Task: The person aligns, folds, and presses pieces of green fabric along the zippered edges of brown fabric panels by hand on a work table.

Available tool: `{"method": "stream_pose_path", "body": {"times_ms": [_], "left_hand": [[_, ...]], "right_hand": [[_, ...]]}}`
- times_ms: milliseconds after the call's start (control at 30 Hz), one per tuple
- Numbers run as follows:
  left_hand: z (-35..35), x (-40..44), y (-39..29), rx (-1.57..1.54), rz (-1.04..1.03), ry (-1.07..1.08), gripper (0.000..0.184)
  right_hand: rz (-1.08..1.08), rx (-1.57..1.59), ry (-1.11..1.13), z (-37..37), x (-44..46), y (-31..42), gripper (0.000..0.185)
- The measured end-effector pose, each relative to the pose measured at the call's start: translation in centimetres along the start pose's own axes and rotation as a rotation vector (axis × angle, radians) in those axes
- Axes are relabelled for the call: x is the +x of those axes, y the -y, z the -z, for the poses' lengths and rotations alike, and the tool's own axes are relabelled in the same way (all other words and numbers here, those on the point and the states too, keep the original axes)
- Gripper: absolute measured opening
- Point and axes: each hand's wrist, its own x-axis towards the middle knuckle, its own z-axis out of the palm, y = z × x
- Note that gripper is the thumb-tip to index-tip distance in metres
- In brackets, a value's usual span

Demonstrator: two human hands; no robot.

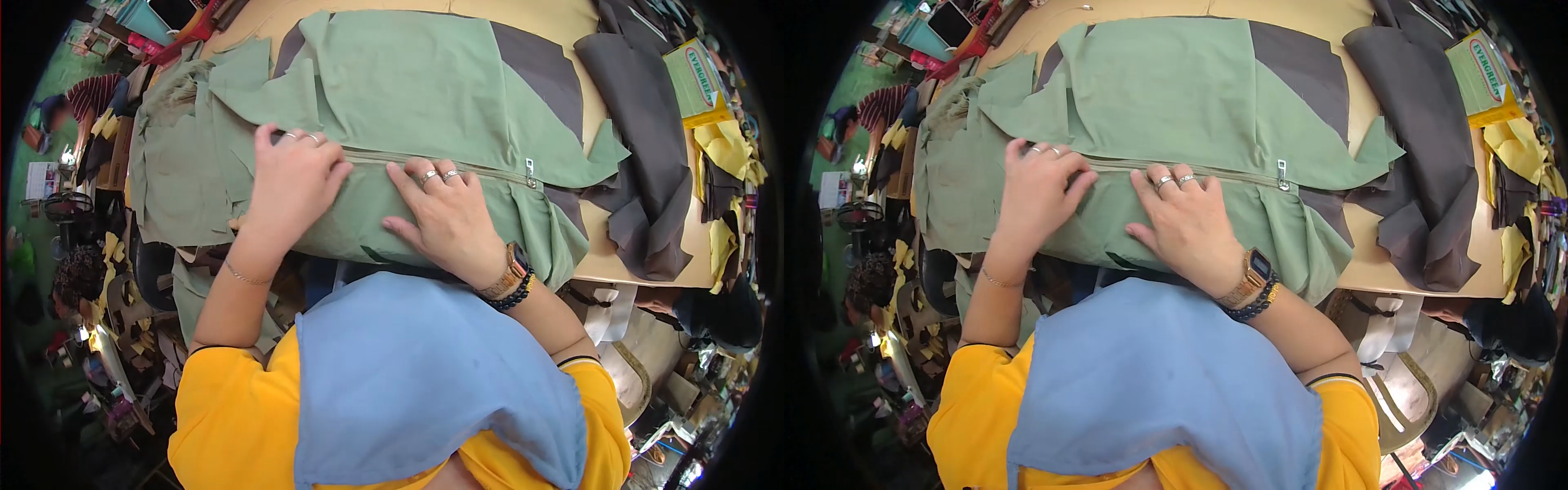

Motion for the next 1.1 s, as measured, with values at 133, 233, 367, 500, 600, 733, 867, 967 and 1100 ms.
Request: {"method": "stream_pose_path", "body": {"times_ms": [133,233,367,500,600,733,867,967,1100], "left_hand": [[0.6,-0.2,1.3,-0.113,-0.026,0.022,0.014],[0.7,0.1,1.6,-0.348,0.099,0.150,0.012],[-0.2,0.1,2.3,-0.350,0.167,0.095,0.017],[-1.1,-0.1,2.5,-0.443,0.273,0.103,0.022],[-0.9,-0.1,2.5,-0.477,0.331,0.159,0.021],[-1.1,-0.4,2.7,-0.493,0.266,0.136,0.020],[-0.7,-0.7,2.2,-0.408,0.150,0.064,0.018],[0.0,-0.8,1.7,-0.390,0.082,0.054,0.018],[0.1,-0.7,-0.3,-0.369,0.103,0.064,0.017]], "right_hand": [[-0.001,0.006,0.002,0.1,0.2,0.1,0.062],[-0.001,0.003,0.011,0.2,0.3,0.0,0.062],[0.001,0.010,0.011,0.3,0.3,0.0,0.063],[-0.002,0.017,0.013,0.4,0.4,0.1,0.063],[-0.009,0.020,0.030,0.5,0.3,0.1,0.063],[-0.005,0.022,0.019,0.4,0.4,0.0,0.063],[-0.003,0.019,0.017,0.3,0.4,0.0,0.063],[-0.003,0.015,0.022,0.4,0.4,0.1,0.063],[-0.005,0.014,0.036,0.5,0.5,0.1,0.063]]}}
